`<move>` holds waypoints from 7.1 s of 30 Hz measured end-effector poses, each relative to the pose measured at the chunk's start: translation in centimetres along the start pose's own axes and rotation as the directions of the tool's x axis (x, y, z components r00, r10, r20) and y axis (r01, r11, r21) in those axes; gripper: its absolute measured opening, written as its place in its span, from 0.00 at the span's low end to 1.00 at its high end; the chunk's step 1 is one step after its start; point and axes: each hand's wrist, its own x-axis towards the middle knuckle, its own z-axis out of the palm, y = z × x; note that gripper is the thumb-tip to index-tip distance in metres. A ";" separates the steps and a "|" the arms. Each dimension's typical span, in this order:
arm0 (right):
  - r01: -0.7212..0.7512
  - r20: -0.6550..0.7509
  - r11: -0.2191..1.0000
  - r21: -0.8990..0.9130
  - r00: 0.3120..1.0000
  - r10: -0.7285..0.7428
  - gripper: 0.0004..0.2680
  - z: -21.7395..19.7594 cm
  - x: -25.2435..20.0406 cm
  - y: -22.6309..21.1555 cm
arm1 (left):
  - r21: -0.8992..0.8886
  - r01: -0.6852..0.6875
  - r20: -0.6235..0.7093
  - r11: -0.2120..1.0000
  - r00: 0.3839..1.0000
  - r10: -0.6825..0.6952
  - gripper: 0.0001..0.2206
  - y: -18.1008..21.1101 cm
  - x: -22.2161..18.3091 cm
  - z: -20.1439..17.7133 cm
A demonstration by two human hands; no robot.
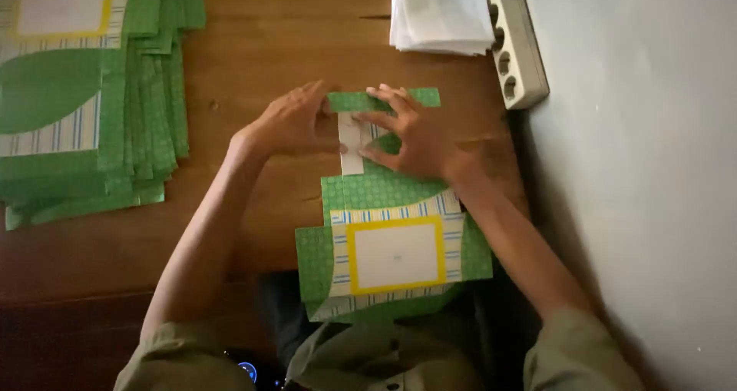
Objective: Manually folding and assembling paper packaging boxes from flat templates on a wooden table.
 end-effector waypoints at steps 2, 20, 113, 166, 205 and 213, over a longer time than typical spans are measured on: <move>0.003 -0.024 0.999 -0.042 1.000 -0.004 0.19 0.8 -0.2 0.5 | -0.009 0.013 -0.025 1.000 1.000 -0.013 0.36 -0.4 0.1 0.6; -0.189 0.041 0.982 0.012 0.981 0.189 0.23 -2.6 -2.3 3.3 | 0.088 0.157 -0.005 0.984 0.988 -0.157 0.51 1.3 0.2 1.1; -0.387 0.040 0.922 0.004 0.921 0.387 0.10 -4.6 -3.4 1.7 | 0.057 0.442 -0.521 0.895 0.778 -0.351 0.41 8.9 -11.5 11.7; -0.228 -0.127 0.881 0.414 0.944 0.304 0.05 -4.4 -2.9 3.1 | 0.143 -0.221 -0.113 0.965 0.965 0.238 0.53 3.5 3.4 7.4; -0.011 -0.005 0.979 0.203 1.000 0.012 0.14 -1.5 0.6 4.3 | 0.221 -0.189 -0.247 0.957 0.938 0.242 0.46 -1.2 3.7 7.1; -0.054 0.058 0.959 0.278 0.998 0.040 0.14 -1.7 0.8 4.5 | 0.214 -0.187 -0.236 0.959 0.942 0.237 0.46 -1.1 3.7 7.0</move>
